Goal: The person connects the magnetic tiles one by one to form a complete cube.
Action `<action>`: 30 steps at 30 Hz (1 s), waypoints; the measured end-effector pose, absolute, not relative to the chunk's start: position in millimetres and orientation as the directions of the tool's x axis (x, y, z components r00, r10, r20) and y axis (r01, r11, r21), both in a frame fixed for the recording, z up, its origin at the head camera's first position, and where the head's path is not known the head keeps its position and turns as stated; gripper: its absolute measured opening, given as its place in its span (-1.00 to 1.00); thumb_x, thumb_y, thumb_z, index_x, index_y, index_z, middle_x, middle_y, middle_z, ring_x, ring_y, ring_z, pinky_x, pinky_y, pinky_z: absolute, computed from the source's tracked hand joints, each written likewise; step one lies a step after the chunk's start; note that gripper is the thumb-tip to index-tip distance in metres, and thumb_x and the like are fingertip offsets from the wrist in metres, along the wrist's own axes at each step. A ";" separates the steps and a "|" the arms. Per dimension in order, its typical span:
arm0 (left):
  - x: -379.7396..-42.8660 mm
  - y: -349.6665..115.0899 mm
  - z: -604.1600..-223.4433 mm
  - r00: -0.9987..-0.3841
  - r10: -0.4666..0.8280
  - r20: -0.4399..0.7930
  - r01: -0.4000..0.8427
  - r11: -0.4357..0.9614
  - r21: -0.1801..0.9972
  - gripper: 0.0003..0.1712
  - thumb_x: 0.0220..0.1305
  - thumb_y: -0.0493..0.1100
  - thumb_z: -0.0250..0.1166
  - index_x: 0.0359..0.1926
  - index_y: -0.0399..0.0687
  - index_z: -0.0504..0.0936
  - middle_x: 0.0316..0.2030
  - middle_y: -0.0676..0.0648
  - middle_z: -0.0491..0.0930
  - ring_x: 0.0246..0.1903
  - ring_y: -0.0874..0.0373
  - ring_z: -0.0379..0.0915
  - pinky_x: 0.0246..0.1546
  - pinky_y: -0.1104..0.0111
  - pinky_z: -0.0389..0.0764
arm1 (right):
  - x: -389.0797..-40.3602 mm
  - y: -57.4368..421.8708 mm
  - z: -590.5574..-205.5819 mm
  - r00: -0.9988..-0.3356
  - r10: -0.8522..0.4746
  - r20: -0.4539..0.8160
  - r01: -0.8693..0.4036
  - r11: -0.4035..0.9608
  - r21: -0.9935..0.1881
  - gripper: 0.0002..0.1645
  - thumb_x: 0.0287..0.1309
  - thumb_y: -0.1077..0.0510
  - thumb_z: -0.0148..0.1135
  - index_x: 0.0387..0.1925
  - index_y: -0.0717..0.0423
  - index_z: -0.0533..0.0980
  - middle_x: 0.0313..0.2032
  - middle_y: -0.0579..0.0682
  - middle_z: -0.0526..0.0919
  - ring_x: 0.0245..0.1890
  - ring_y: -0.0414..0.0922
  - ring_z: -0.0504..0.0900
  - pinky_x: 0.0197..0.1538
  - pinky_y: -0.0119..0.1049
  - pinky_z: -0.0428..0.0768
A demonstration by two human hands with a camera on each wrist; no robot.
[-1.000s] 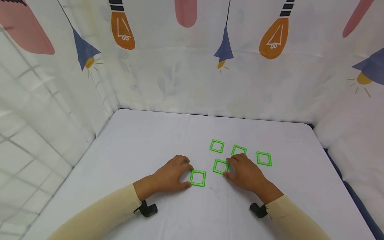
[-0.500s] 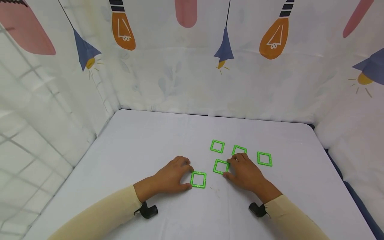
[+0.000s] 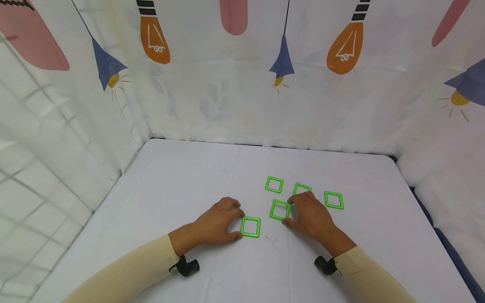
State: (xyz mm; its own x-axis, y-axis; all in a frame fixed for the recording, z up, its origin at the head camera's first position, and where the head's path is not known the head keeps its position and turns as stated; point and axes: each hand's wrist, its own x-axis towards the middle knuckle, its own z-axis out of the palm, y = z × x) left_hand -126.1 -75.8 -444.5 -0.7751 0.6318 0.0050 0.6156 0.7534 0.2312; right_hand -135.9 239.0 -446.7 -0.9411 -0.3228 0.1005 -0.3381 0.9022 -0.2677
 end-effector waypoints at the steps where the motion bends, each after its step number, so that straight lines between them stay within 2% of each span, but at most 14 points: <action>1: -126.2 -75.9 -444.7 -0.775 0.632 0.008 0.616 0.753 0.230 -0.44 0.23 0.22 0.43 0.15 0.08 0.62 0.22 -0.07 0.44 0.31 0.01 0.27 0.33 0.13 0.32 | -135.6 238.9 -445.7 -0.945 -0.313 0.099 -0.328 0.903 -0.277 -0.29 -0.07 -0.14 0.65 0.07 0.09 0.61 0.02 0.01 0.65 0.15 0.05 0.49 0.04 -0.03 0.59; 5: -126.0 -76.3 -445.7 -0.778 0.628 0.006 0.612 0.757 0.231 -0.43 0.23 0.22 0.43 0.16 0.08 0.63 0.23 -0.07 0.44 0.32 0.02 0.26 0.34 0.13 0.31 | -134.0 238.4 -442.7 -0.952 -0.291 0.099 -0.307 0.904 -0.297 -0.33 -0.06 -0.13 0.65 0.06 0.04 0.63 -0.05 -0.05 0.66 0.10 0.02 0.56 -0.14 -0.09 0.63; 13: -126.0 -76.1 -444.9 -0.781 0.625 0.001 0.608 0.759 0.234 -0.41 0.22 0.23 0.44 0.17 0.08 0.63 0.24 -0.06 0.44 0.33 0.02 0.25 0.35 0.15 0.31 | -130.5 238.8 -443.0 -0.948 -0.288 0.136 -0.317 0.893 -0.319 -0.41 -0.02 -0.05 0.64 0.04 0.01 0.62 -0.19 -0.16 0.74 -0.02 -0.02 0.62 -0.29 -0.21 0.59; 22: -126.6 -77.4 -444.8 -0.780 0.626 0.002 0.609 0.758 0.235 -0.41 0.22 0.23 0.44 0.18 0.08 0.63 0.24 -0.05 0.44 0.33 0.03 0.26 0.35 0.17 0.31 | -127.6 238.7 -437.4 -0.945 -0.298 0.134 -0.327 0.861 -0.390 -0.60 0.10 0.15 0.55 -0.04 -0.03 0.59 -0.25 -0.17 0.77 -0.10 0.00 0.67 -0.37 -0.27 0.51; 26: -126.8 -77.8 -444.7 -0.777 0.630 0.004 0.613 0.754 0.236 -0.42 0.23 0.22 0.43 0.18 0.08 0.63 0.23 -0.05 0.44 0.32 0.03 0.26 0.35 0.17 0.31 | -126.4 238.2 -435.9 -0.945 -0.297 0.137 -0.327 0.858 -0.395 -0.66 0.16 0.17 0.51 -0.06 -0.03 0.59 -0.24 -0.15 0.77 -0.10 0.00 0.69 -0.35 -0.26 0.52; 30: -126.9 -78.1 -444.8 -0.774 0.634 0.013 0.617 0.748 0.243 -0.42 0.22 0.22 0.44 0.17 0.07 0.63 0.24 -0.06 0.44 0.32 0.02 0.26 0.34 0.15 0.32 | -124.8 237.5 -435.9 -0.944 -0.295 0.149 -0.331 0.859 -0.391 -0.71 0.19 0.14 0.49 -0.08 -0.04 0.59 -0.25 -0.15 0.75 -0.20 -0.07 0.68 -0.39 -0.29 0.50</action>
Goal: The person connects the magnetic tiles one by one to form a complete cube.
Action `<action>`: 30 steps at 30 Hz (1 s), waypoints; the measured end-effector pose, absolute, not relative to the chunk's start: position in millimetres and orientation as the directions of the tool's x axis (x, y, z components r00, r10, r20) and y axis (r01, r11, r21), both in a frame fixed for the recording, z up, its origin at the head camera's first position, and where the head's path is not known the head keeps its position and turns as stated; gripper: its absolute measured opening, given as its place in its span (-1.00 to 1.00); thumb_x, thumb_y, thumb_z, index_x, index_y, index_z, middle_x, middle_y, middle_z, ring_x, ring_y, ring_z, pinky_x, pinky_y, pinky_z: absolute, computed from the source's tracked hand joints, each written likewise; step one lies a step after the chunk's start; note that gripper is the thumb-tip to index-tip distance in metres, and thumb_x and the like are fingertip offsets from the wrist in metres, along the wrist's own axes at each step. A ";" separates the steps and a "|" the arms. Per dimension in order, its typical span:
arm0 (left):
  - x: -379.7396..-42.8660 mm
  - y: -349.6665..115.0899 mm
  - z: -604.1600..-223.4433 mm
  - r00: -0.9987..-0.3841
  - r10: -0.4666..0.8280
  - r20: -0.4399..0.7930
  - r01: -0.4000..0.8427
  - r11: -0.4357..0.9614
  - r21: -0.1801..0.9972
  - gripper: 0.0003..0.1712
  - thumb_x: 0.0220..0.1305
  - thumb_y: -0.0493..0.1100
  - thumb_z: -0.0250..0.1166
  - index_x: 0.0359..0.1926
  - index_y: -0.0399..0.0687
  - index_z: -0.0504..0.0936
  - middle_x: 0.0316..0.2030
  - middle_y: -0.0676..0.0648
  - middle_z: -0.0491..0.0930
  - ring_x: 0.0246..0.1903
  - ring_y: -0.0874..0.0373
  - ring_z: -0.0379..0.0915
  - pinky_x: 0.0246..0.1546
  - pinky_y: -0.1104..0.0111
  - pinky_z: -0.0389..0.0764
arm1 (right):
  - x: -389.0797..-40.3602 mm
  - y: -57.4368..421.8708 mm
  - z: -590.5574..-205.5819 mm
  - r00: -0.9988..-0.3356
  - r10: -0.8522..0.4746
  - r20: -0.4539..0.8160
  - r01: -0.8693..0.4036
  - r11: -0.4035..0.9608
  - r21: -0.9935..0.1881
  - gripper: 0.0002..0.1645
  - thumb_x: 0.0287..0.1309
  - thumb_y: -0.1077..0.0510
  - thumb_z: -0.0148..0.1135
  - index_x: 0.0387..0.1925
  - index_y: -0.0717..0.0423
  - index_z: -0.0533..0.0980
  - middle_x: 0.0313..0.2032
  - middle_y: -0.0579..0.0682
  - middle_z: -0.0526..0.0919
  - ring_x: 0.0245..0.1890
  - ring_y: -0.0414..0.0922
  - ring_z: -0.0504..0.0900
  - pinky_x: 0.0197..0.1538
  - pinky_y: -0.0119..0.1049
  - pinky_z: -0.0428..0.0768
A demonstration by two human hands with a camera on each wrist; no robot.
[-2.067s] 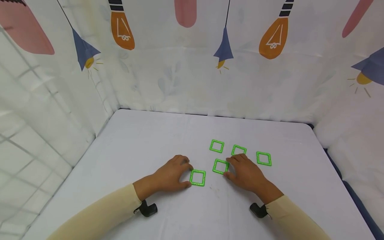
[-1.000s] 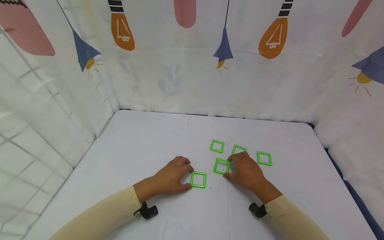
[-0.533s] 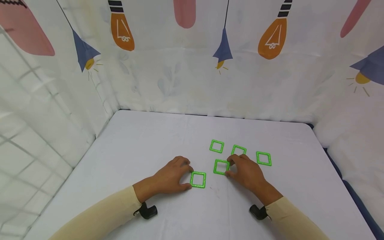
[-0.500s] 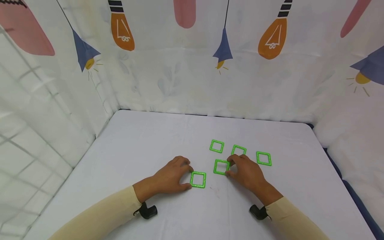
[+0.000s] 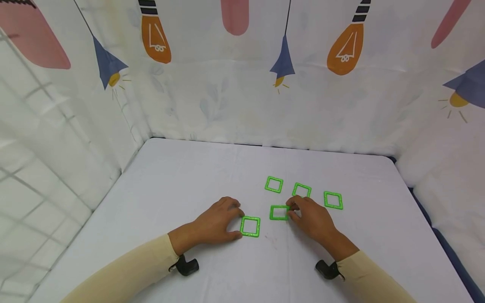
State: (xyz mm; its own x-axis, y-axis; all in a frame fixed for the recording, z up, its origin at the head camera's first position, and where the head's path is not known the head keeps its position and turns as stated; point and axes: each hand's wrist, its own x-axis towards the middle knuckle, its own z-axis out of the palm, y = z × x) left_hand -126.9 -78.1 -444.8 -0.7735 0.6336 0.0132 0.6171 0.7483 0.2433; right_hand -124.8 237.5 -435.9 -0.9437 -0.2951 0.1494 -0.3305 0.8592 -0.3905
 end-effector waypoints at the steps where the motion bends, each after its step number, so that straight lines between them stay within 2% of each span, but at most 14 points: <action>1: -126.9 -78.1 -444.7 -0.773 0.634 0.015 0.618 0.747 0.245 -0.42 0.22 0.22 0.44 0.16 0.07 0.63 0.24 -0.07 0.45 0.33 0.01 0.26 0.34 0.15 0.32 | -124.4 237.4 -436.0 -0.943 -0.295 0.152 -0.332 0.858 -0.391 -0.72 0.20 0.14 0.49 -0.08 -0.04 0.59 -0.25 -0.15 0.74 -0.24 -0.09 0.68 -0.41 -0.30 0.48; 11: -127.5 -77.8 -445.1 -0.778 0.628 0.003 0.609 0.753 0.247 -0.40 0.21 0.25 0.44 0.16 0.08 0.63 0.25 -0.06 0.44 0.34 0.03 0.25 0.35 0.17 0.30 | -123.5 235.0 -435.8 -0.939 -0.297 0.173 -0.342 0.848 -0.405 -0.74 0.19 0.12 0.49 -0.13 -0.09 0.59 -0.28 -0.16 0.72 -0.45 -0.26 0.53 -0.51 -0.34 0.40; 30: -128.6 -78.9 -446.2 -0.775 0.632 0.014 0.616 0.750 0.241 -0.40 0.19 0.27 0.45 0.14 0.08 0.64 0.24 -0.05 0.46 0.32 0.04 0.29 0.34 0.17 0.33 | -130.7 219.9 -439.9 -0.929 -0.322 0.183 -0.370 0.844 -0.388 -0.74 0.18 0.10 0.51 -0.12 -0.12 0.61 -0.23 -0.17 0.72 -0.26 -0.16 0.67 -0.42 -0.33 0.48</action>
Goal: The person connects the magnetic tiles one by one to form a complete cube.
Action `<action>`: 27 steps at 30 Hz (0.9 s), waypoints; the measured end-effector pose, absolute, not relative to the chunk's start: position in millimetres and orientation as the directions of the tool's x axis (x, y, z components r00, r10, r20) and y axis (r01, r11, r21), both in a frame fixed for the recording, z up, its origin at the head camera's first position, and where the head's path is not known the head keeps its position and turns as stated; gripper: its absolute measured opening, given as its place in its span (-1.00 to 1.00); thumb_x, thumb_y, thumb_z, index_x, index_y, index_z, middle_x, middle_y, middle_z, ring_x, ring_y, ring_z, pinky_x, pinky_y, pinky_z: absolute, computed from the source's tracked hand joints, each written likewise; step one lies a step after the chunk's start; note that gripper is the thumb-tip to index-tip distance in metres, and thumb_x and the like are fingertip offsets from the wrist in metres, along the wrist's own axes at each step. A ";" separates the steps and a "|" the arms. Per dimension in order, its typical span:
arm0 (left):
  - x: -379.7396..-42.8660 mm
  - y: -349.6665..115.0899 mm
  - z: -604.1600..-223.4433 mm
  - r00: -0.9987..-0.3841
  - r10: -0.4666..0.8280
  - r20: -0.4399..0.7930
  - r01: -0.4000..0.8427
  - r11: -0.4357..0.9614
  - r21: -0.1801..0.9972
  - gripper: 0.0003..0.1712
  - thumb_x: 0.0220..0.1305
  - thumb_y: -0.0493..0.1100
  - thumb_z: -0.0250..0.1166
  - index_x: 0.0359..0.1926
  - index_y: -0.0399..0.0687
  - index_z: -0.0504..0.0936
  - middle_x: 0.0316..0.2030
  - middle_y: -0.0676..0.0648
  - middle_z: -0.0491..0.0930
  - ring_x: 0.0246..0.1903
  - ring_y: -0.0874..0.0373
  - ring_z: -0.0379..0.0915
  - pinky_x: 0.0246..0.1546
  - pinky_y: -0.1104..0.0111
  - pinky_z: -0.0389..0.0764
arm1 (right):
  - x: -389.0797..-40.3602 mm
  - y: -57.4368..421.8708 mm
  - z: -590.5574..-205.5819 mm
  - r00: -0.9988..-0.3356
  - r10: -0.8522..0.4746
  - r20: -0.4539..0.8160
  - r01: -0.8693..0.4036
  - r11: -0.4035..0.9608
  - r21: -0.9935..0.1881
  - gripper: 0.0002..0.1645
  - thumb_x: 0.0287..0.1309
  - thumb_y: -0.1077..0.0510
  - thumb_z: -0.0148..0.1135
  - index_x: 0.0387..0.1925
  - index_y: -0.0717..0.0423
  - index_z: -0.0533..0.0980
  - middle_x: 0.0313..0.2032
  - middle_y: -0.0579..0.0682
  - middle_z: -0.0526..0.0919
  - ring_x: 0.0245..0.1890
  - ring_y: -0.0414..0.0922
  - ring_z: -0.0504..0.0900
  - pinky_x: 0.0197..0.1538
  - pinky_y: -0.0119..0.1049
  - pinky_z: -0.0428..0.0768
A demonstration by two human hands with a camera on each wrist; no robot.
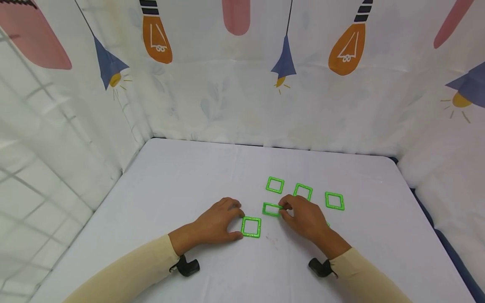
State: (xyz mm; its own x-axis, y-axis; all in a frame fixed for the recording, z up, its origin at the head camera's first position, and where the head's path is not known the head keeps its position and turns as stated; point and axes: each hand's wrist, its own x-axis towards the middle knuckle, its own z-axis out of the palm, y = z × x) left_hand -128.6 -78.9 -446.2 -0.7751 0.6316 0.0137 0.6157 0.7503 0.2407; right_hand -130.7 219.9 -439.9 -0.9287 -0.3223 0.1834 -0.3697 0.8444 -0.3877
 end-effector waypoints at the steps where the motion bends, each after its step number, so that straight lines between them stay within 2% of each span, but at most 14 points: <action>1: -128.7 -78.9 -446.4 -0.775 0.632 0.013 0.616 0.751 0.239 -0.40 0.20 0.27 0.45 0.15 0.09 0.64 0.24 -0.05 0.46 0.32 0.04 0.29 0.34 0.17 0.33 | -130.8 218.8 -439.6 -0.928 -0.324 0.185 -0.372 0.843 -0.388 -0.74 0.18 0.10 0.51 -0.12 -0.12 0.61 -0.23 -0.17 0.72 -0.25 -0.16 0.67 -0.41 -0.33 0.49; 27: -127.4 -79.8 -445.3 -0.775 0.632 0.014 0.617 0.751 0.236 -0.41 0.20 0.28 0.44 0.14 0.10 0.65 0.24 -0.05 0.47 0.33 0.02 0.29 0.33 0.14 0.34 | -131.6 197.1 -434.5 -0.913 -0.351 0.208 -0.406 0.832 -0.377 -0.75 0.16 0.11 0.52 -0.17 -0.15 0.60 -0.27 -0.20 0.69 -0.22 -0.16 0.67 -0.37 -0.30 0.54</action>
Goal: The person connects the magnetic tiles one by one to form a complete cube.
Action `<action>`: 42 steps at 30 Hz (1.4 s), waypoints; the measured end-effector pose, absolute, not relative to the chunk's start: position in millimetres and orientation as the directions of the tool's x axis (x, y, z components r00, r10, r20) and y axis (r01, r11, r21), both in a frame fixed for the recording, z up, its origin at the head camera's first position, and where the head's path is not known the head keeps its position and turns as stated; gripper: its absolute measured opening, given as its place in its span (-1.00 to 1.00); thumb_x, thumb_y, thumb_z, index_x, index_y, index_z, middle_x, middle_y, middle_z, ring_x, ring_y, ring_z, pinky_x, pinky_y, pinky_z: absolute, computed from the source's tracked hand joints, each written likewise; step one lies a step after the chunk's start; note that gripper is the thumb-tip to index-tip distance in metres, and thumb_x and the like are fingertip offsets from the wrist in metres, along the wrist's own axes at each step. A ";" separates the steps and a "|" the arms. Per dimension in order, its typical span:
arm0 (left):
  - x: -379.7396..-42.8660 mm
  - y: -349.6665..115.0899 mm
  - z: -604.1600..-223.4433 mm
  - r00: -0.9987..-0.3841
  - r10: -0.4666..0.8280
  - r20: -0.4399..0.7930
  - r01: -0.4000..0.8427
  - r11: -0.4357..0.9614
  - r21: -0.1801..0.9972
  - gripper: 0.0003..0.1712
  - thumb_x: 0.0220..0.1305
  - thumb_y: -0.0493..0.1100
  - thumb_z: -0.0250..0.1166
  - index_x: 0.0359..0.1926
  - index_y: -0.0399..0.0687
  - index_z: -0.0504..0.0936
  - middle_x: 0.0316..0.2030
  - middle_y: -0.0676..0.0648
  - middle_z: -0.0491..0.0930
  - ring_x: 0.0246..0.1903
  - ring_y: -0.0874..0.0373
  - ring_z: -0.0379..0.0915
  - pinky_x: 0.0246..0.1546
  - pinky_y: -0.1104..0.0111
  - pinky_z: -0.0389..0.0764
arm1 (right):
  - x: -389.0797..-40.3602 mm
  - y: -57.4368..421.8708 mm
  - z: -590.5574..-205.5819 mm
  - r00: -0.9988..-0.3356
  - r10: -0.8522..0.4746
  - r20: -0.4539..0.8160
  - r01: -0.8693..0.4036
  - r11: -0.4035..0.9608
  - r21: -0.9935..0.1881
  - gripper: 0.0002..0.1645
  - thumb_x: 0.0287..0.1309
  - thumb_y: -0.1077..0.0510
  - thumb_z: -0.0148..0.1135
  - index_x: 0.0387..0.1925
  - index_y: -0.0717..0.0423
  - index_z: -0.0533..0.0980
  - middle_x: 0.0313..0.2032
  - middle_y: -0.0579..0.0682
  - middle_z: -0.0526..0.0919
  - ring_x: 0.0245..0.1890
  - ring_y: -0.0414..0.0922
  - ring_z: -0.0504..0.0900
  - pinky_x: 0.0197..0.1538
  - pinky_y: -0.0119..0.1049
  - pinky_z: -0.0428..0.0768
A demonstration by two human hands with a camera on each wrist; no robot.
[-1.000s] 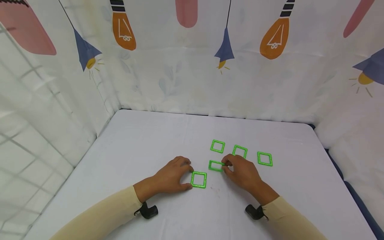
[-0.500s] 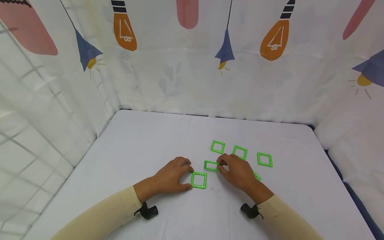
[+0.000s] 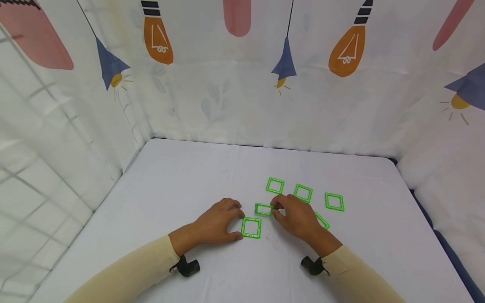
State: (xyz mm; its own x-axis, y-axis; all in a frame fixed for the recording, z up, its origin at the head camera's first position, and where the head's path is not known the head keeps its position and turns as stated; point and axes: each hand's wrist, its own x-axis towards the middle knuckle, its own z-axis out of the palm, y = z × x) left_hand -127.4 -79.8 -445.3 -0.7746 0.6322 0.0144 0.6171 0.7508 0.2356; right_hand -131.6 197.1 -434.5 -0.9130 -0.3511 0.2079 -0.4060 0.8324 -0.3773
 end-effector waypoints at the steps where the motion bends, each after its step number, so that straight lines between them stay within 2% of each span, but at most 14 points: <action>1: -127.5 -79.7 -445.3 -0.775 0.632 0.012 0.616 0.751 0.235 -0.41 0.20 0.28 0.44 0.14 0.10 0.65 0.25 -0.05 0.46 0.34 0.03 0.29 0.33 0.14 0.34 | -131.6 196.7 -434.8 -0.911 -0.353 0.212 -0.410 0.831 -0.377 -0.74 0.15 0.11 0.52 -0.17 -0.15 0.60 -0.27 -0.20 0.69 -0.23 -0.17 0.68 -0.38 -0.30 0.53; 27: -128.5 -80.0 -448.2 -0.773 0.634 0.031 0.621 0.747 0.237 -0.41 0.19 0.28 0.45 0.14 0.13 0.65 0.24 -0.04 0.47 0.33 0.05 0.30 0.33 0.16 0.34 | -132.8 185.3 -437.5 -0.903 -0.375 0.208 -0.428 0.831 -0.355 -0.74 0.15 0.08 0.53 -0.16 -0.17 0.61 -0.29 -0.24 0.65 -0.27 -0.22 0.66 -0.36 -0.36 0.54; 42: -127.6 -78.7 -446.5 -0.778 0.628 0.029 0.615 0.750 0.243 -0.42 0.18 0.28 0.46 0.11 0.11 0.65 0.23 -0.03 0.47 0.32 0.05 0.30 0.32 0.18 0.34 | -133.5 179.2 -438.3 -0.906 -0.380 0.185 -0.422 0.831 -0.362 -0.74 0.17 0.09 0.52 -0.15 -0.17 0.61 -0.27 -0.22 0.67 -0.23 -0.21 0.68 -0.32 -0.32 0.56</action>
